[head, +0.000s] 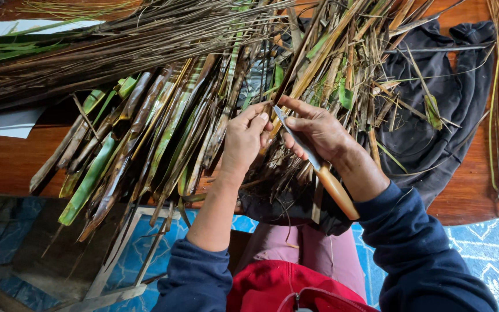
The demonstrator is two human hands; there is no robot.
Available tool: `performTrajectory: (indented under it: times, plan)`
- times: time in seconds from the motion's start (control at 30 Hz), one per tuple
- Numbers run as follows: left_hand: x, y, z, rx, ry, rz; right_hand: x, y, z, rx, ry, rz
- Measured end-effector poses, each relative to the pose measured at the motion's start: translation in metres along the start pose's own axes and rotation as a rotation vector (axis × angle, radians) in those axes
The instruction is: The person prepares coconut leaves by using a knife to strip the leafy material from the central midrib, handling several fronds one at a time and sorting the resulting materials on a table.
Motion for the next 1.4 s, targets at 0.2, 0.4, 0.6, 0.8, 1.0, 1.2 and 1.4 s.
performTrajectory:
  times: [0.2, 0.4, 0.6, 0.8, 1.0, 1.2, 1.4]
  plan:
    - [0.001, 0.012, -0.020, 0.029, -0.011, 0.223, -0.021, -0.005, 0.004, 0.041, -0.163, -0.083]
    - [-0.011, 0.028, -0.054, -0.044, 0.013, 0.218, -0.089, 0.006, 0.020, -0.021, -0.322, -0.188]
    - [-0.038, 0.031, -0.038, 0.072, -0.103, 0.267, 0.004, -0.003, -0.004, 0.114, -0.192, -0.205]
    - [-0.031, 0.018, -0.044, 0.245, -0.122, 0.373, 0.008, -0.016, 0.001, 0.168, -0.136, -0.165]
    - [-0.045, 0.025, -0.060, 0.271, -0.111, 0.415, -0.032, 0.011, 0.024, 0.129, -0.280, -0.182]
    - [-0.058, 0.018, -0.085, 0.298, -0.134, 0.455, -0.065, 0.015, 0.050, 0.128, -0.310, -0.261]
    - [-0.090, 0.018, -0.102, 0.201, -0.129, 0.514, -0.048, 0.064, 0.051, 0.108, -0.494, -0.389]
Point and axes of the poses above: each hand's wrist, its own z-axis towards the middle knuckle, its own x-axis out of the palm, y = z × x, the point moved 5 cm from there along z, towards the middle knuckle, and after that the axes turned 8 degrees about -x, right-handed, at the moved point
